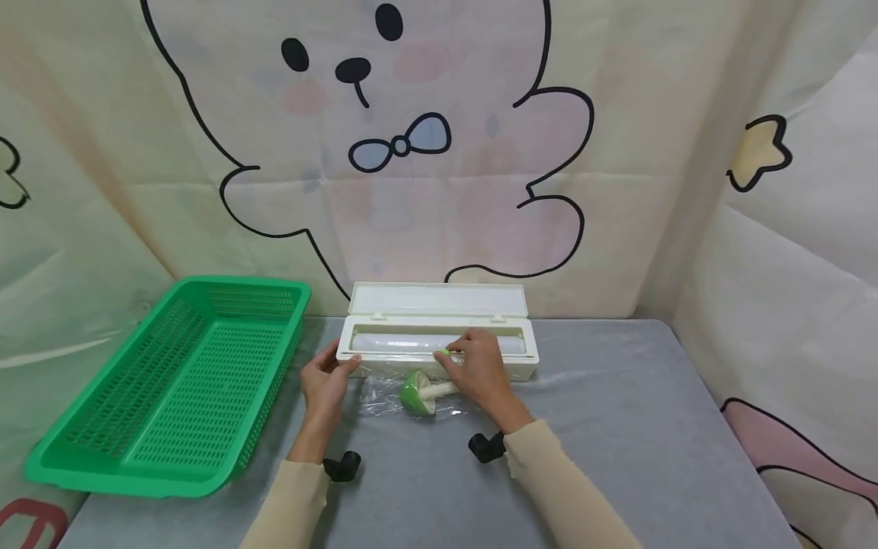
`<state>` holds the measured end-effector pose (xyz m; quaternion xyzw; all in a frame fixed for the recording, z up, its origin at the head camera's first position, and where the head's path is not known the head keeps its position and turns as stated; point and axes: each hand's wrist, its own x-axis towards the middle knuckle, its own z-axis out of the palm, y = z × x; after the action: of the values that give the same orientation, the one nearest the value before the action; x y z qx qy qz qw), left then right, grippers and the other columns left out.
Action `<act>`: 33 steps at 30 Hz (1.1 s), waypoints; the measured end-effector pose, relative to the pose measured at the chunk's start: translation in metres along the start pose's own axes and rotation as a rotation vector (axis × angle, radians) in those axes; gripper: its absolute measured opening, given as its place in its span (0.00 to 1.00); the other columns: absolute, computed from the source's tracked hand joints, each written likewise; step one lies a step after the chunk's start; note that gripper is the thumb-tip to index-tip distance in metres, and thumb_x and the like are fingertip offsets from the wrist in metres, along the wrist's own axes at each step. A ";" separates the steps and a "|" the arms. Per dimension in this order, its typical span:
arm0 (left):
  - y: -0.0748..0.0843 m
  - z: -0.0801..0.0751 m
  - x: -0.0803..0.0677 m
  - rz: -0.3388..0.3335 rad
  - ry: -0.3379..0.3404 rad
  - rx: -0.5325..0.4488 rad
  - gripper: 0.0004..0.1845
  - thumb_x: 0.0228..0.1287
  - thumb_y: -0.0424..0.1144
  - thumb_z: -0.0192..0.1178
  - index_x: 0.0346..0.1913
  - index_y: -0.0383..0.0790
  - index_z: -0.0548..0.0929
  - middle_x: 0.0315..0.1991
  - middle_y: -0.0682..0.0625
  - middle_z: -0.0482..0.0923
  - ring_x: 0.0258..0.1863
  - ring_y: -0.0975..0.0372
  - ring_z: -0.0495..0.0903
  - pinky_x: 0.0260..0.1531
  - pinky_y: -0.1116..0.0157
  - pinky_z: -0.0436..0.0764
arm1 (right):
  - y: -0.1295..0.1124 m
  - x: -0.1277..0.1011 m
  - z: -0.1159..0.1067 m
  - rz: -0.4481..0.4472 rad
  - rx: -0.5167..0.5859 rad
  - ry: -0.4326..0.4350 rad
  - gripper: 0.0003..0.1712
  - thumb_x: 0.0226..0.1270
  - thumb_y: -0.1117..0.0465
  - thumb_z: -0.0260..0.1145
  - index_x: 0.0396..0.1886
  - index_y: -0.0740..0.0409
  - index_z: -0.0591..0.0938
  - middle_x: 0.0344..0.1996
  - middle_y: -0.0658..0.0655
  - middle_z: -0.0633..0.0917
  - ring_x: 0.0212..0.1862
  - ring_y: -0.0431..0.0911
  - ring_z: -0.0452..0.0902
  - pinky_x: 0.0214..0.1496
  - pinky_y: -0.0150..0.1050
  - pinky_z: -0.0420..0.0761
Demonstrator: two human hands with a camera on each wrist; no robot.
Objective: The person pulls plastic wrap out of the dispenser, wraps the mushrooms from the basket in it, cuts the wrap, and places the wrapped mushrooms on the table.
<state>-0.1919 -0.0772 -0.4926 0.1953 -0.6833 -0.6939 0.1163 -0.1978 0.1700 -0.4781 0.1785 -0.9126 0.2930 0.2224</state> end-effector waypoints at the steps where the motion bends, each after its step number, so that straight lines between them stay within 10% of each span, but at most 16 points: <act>1: 0.000 0.000 0.000 -0.003 0.000 -0.002 0.28 0.61 0.25 0.69 0.65 0.31 0.78 0.57 0.34 0.79 0.54 0.48 0.78 0.43 0.69 0.80 | 0.000 0.000 0.001 0.003 -0.003 0.011 0.13 0.54 0.57 0.82 0.29 0.64 0.91 0.27 0.56 0.82 0.34 0.53 0.77 0.42 0.51 0.75; 25: 0.000 -0.001 0.002 -0.045 0.009 0.002 0.27 0.61 0.27 0.70 0.65 0.32 0.79 0.58 0.36 0.78 0.55 0.48 0.76 0.48 0.60 0.80 | 0.042 -0.022 -0.038 0.034 -0.039 0.076 0.12 0.52 0.63 0.82 0.31 0.67 0.90 0.30 0.59 0.82 0.36 0.58 0.76 0.42 0.57 0.75; 33: -0.002 0.000 0.000 -0.045 0.009 0.006 0.27 0.63 0.27 0.69 0.66 0.33 0.78 0.58 0.37 0.78 0.57 0.49 0.76 0.54 0.53 0.79 | 0.045 -0.037 -0.032 0.294 -0.112 0.224 0.49 0.45 0.44 0.83 0.56 0.76 0.76 0.47 0.72 0.70 0.50 0.65 0.62 0.55 0.63 0.60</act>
<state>-0.1917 -0.0768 -0.4946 0.2140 -0.6803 -0.6933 0.1031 -0.1782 0.2316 -0.4942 -0.0032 -0.9133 0.2892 0.2869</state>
